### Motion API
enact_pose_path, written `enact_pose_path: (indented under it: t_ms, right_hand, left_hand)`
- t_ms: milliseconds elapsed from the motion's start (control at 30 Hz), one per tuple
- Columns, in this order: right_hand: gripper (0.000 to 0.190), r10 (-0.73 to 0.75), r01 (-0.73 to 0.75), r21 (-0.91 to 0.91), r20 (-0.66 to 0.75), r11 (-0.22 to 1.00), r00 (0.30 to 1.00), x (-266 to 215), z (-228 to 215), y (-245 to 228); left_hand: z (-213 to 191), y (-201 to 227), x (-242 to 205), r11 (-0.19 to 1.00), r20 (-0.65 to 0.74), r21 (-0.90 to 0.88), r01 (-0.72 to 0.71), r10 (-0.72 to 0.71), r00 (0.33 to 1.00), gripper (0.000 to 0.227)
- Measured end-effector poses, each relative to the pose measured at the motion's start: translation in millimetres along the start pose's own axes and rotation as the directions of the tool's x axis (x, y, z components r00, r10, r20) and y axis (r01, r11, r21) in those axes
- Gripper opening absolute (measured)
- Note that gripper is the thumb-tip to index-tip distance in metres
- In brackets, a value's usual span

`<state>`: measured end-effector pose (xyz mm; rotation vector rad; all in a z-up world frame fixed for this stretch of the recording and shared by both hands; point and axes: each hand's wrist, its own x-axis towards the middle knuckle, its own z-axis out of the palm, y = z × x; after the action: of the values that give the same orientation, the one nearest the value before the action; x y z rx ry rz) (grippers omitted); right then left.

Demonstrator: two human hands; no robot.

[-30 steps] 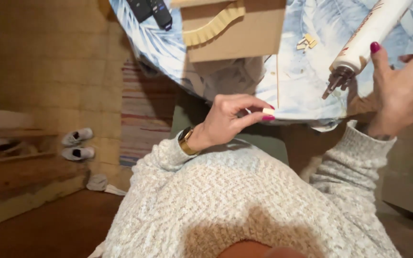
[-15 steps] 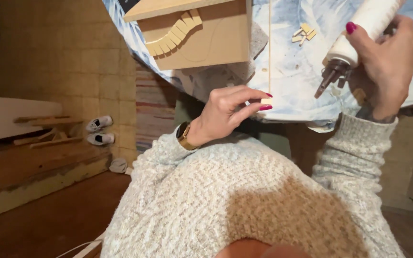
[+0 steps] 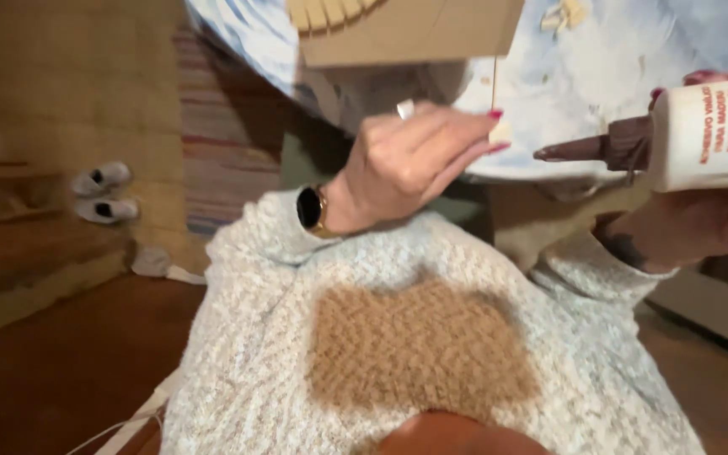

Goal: Applying glue to small wooden strips and attaching them to a wooden box structure.

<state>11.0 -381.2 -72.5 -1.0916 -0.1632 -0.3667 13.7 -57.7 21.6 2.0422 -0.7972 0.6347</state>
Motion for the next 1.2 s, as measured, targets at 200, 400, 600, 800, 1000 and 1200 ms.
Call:
enact_pose_path:
  t_ms: [200, 400, 600, 800, 1000, 1200]
  right_hand:
    - [0.093, -0.179, 0.195, -0.064, 0.197, 0.979, 0.964, 3, 27, -15]
    - [0.085, -0.074, 0.099, -0.124, 0.192, 0.987, 0.979, -9, 28, -39]
    - [0.074, -0.147, 0.195, -0.183, 0.245, 0.964, 0.958, -4, 17, -45]
    - [0.068, -0.263, 0.359, -0.292, 0.318, 0.887, 0.911, -2, 42, -45]
    - [0.066, -0.247, 0.355, -0.343, 0.319, 0.87, 0.915, -3, 52, -47]
    - [0.068, -0.207, 0.317, -0.342, 0.321, 0.885, 0.924, -2, 46, -48]
  left_hand:
    - [-10, -8, -9, 0.996, -0.053, 0.053, -0.072, 0.075, 0.996, 0.019]
    - [-3, -15, -25, 0.997, -0.107, 0.039, -0.065, 0.069, 0.992, 0.019]
    - [-10, -16, -31, 0.993, -0.142, 0.073, -0.092, 0.102, 0.985, 0.022]
    - [-11, -19, -33, 0.994, -0.147, 0.06, -0.092, 0.1, 0.984, 0.023]
    - [-8, -21, -35, 0.994, -0.152, 0.054, -0.095, 0.102, 0.983, 0.024]
    - [-6, -22, -36, 0.994, -0.139, 0.06, -0.09, 0.098, 0.985, 0.024]
